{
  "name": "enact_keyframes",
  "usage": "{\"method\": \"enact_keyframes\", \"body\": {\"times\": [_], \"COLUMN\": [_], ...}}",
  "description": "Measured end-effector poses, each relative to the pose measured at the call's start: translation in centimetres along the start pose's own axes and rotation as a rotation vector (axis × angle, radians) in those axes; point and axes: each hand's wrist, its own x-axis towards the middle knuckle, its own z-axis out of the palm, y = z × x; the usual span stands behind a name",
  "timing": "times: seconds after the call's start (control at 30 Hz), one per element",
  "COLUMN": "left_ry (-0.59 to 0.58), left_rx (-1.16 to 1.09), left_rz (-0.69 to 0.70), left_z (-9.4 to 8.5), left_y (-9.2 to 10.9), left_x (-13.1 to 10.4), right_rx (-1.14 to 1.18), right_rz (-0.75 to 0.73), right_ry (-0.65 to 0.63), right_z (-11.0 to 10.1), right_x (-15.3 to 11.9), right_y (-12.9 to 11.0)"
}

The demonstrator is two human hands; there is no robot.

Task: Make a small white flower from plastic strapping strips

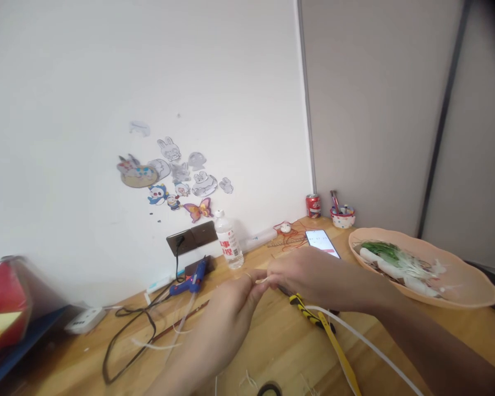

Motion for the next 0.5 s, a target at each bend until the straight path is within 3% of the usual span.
{"method": "enact_keyframes", "body": {"times": [0.13, 0.27, 0.37, 0.5], "left_ry": [0.020, 0.059, 0.050, 0.044], "left_rx": [0.093, 0.067, -0.024, -0.142], "left_rz": [-0.061, -0.103, -0.137, -0.193], "left_z": [-0.2, -1.2, -2.0, -2.3], "left_y": [-0.9, -2.0, -2.3, -2.3], "left_x": [0.0, 0.2, 0.4, 0.5], "right_rx": [0.010, -0.017, -0.058, -0.070], "right_rz": [0.040, 0.270, 0.463, 0.596], "right_ry": [-0.032, 0.042, -0.002, -0.135], "right_z": [-0.4, 0.4, 3.1, 8.0], "right_x": [0.1, -0.2, -1.7, -4.3], "right_y": [1.0, 4.4, 6.8, 7.0]}}
